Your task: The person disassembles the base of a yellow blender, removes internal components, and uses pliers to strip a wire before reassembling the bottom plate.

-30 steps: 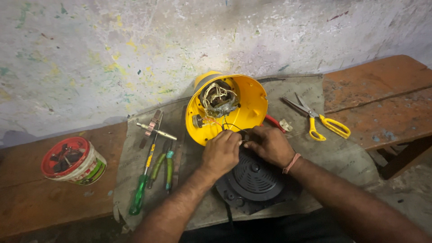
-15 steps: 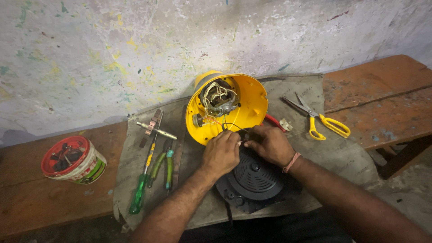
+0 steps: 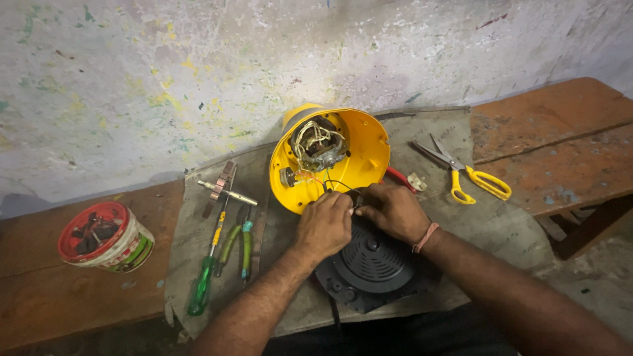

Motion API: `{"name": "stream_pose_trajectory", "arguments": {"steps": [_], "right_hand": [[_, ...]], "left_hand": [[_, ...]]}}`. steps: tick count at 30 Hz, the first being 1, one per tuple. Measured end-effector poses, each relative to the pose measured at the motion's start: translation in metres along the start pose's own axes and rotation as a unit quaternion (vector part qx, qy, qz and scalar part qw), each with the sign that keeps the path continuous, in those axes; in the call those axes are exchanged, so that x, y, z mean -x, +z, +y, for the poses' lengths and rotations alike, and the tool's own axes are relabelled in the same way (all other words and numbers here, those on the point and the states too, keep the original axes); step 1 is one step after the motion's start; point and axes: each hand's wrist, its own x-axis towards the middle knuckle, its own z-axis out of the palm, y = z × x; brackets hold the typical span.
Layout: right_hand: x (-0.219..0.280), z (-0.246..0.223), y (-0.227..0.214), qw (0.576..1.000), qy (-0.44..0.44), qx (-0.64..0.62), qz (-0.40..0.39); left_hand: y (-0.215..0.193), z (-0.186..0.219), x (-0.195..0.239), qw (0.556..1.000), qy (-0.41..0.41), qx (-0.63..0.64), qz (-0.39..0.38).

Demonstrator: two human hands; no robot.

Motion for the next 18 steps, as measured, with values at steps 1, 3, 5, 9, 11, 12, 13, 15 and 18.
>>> {"name": "stream_pose_trajectory", "arguments": {"steps": [1,3,5,9,11,12,13,15,18], "right_hand": [[0.0001,0.0007,0.0004,1.000,-0.001,-0.001,-0.002],[0.0001,0.0019,0.0013,1.000,-0.010,-0.003,0.005],[0.0003,0.0033,0.0017,1.000,-0.016,0.003,0.008],[0.0008,0.0047,0.0022,1.000,-0.017,0.004,0.008],[0.0008,0.0043,0.0020,1.000,-0.009,-0.001,0.005],[0.0006,0.0044,0.0019,1.000,-0.002,0.000,0.002],[0.0008,0.0048,0.0015,1.000,0.005,0.001,-0.002],[0.0015,0.0052,0.0019,1.000,-0.008,0.006,0.007],[0.0016,0.0064,0.0019,1.000,-0.006,0.013,0.003]], "left_hand": [[-0.0003,0.0001,0.0003,1.000,-0.001,-0.003,-0.002],[-0.0012,0.0003,0.0005,1.000,-0.003,-0.009,-0.006],[-0.0012,0.0006,0.0005,1.000,0.000,-0.006,0.003],[0.0008,0.0005,-0.0001,1.000,-0.001,-0.007,0.003],[0.0020,-0.0002,-0.0020,0.999,-0.015,-0.020,-0.022],[0.0026,-0.0006,-0.0027,0.999,-0.022,-0.027,-0.035],[0.0030,-0.0002,-0.0026,0.999,-0.020,-0.023,-0.030],[0.0025,0.0002,-0.0026,1.000,-0.015,-0.017,-0.020],[0.0024,0.0013,-0.0031,1.000,-0.016,-0.022,-0.006]]}}
